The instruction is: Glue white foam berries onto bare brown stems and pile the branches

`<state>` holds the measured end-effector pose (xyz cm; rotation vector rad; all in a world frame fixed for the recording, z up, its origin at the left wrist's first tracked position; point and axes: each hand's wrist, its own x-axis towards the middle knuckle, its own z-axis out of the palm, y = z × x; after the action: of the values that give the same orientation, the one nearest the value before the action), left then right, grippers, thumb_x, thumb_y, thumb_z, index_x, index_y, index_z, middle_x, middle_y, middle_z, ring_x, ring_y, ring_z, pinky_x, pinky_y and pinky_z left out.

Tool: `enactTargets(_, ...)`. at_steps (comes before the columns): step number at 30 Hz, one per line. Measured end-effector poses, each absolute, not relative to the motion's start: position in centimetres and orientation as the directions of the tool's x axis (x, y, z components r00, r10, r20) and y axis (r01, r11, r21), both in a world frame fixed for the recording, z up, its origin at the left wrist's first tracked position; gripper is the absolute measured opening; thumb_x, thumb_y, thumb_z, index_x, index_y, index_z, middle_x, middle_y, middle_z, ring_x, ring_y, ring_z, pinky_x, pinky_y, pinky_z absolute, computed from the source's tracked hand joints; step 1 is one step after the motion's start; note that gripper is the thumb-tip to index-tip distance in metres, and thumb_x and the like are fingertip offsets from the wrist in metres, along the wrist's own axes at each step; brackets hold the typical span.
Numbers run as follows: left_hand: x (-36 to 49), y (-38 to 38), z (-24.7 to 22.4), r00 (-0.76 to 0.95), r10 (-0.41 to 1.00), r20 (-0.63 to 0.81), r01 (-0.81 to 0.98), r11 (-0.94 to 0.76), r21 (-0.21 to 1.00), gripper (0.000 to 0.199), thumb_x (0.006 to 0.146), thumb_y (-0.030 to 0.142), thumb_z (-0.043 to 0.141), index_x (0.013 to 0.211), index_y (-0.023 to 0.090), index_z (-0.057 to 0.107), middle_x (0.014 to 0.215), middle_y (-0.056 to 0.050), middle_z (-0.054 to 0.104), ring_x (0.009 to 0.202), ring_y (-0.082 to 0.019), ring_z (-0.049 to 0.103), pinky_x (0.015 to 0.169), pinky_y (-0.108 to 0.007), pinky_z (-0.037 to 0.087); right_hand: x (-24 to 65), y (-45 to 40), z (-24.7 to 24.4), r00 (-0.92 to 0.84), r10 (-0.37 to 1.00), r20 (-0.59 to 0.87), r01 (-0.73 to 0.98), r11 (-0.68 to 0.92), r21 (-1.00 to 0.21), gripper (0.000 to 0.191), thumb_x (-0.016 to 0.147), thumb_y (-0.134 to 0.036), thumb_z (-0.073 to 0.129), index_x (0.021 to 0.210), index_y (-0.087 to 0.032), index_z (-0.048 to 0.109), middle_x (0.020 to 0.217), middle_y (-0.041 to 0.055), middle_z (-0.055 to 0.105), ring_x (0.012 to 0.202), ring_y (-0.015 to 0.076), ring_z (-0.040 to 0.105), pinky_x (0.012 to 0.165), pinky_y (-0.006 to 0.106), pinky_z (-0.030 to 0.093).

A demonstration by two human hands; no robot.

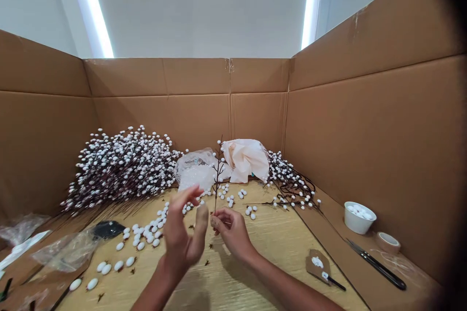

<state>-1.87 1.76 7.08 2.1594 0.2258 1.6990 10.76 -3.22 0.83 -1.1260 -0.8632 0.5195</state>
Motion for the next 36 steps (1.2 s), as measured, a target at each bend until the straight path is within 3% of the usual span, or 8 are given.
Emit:
enactTargets(4,2.2,5.5,5.3,0.587,0.538,0.606,-0.049,-0.723,0.689,0.039,0.088,0.037,0.051,0.122,0.018,0.051,0.109,-0.010,0.061,0.099,-0.023,0.058,0.080,-0.034,0.048,10.8,-3.1,0.9,0.564,0.751,0.344,0.039,0.392,-0.919,0.022,0.073,-0.036,0.065,0.073,-0.014,0.062,0.063,0.0008,0.058,0.053,0.0107,0.050,0.050,0.022,0.041)
enactTargets(7,2.4,6.2,3.4,0.770,0.479,0.421,-0.093,-0.569,0.817,0.031,0.085,0.039,0.054,0.107,0.018,0.062,0.105,-0.009,0.065,0.096,-0.023,0.061,0.082,-0.032,0.048,10.9,-3.0,0.6,0.531,0.754,0.386,0.074,0.413,-0.908,0.023,0.077,-0.037,0.062,0.079,-0.014,0.066,0.067,0.0019,0.061,0.059,0.0119,0.053,0.054,0.022,0.041)
enactTargets(13,1.8,5.1,2.1,0.739,0.615,0.276,-0.135,-0.265,0.955,0.026,0.077,0.039,0.064,0.091,0.017,0.069,0.092,-0.006,0.070,0.085,-0.022,0.063,0.072,-0.028,0.049,11.0,-3.0,0.2,0.521,0.765,0.377,0.131,0.365,-0.922,0.017,0.078,-0.026,0.058,0.082,-0.014,0.069,0.066,0.0014,0.062,0.058,0.0106,0.052,0.056,0.022,0.040)
enactTargets(17,1.8,4.9,1.6,0.712,0.676,0.191,-0.130,-0.140,0.982,0.029,0.075,0.040,0.067,0.094,0.018,0.071,0.096,-0.007,0.071,0.085,-0.022,0.063,0.073,-0.029,0.049,10.9,-3.1,0.0,0.526,0.777,0.346,0.107,0.343,-0.933,0.015,0.077,-0.025,0.058,0.080,-0.015,0.069,0.067,0.0009,0.063,0.059,0.0106,0.054,0.057,0.021,0.041)
enactTargets(21,1.9,5.2,1.2,0.664,0.706,0.246,-0.128,-0.217,0.968,0.029,0.071,0.041,0.069,0.087,0.016,0.073,0.093,-0.008,0.072,0.088,-0.023,0.062,0.079,-0.031,0.048,11.5,-2.9,-0.9,0.480,0.806,0.346,0.223,0.269,-0.937,0.020,0.080,-0.024,0.052,0.085,-0.015,0.070,0.071,0.0015,0.065,0.062,0.0112,0.056,0.058,0.021,0.042)
enactTargets(27,2.1,5.9,0.8,0.615,0.731,0.297,-0.120,-0.285,0.951,0.038,0.069,0.045,0.069,0.091,0.015,0.072,0.084,-0.006,0.069,0.067,-0.015,0.056,0.059,-0.023,0.045,13.9,-4.2,0.1,0.517,0.798,0.309,0.480,0.029,-0.877,0.022,0.068,-0.020,0.067,0.089,-0.014,0.070,0.061,0.0007,0.064,0.056,0.0124,0.055,0.055,0.022,0.038)
enactTargets(32,2.3,5.6,0.8,0.654,0.702,0.283,-0.140,-0.255,0.957,0.041,0.067,0.048,0.070,0.090,0.015,0.071,0.073,-0.003,0.065,0.064,-0.014,0.056,0.058,-0.023,0.046,15.3,-11.7,5.2,0.509,0.777,0.371,0.641,-0.054,-0.765,0.020,0.078,-0.029,0.060,0.089,-0.016,0.070,0.072,0.0029,0.069,0.063,0.0136,0.060,0.060,0.024,0.042)
enactTargets(36,2.5,5.5,0.7,0.687,0.674,0.271,-0.147,-0.236,0.960,0.041,0.068,0.047,0.070,0.091,0.014,0.070,0.071,-0.003,0.063,0.062,-0.014,0.057,0.056,-0.023,0.048,16.9,-20.2,7.2,0.624,0.674,0.395,0.689,-0.237,-0.684,0.022,0.081,-0.034,0.056,0.090,-0.018,0.069,0.081,0.0041,0.071,0.070,0.0157,0.063,0.065,0.026,0.046)
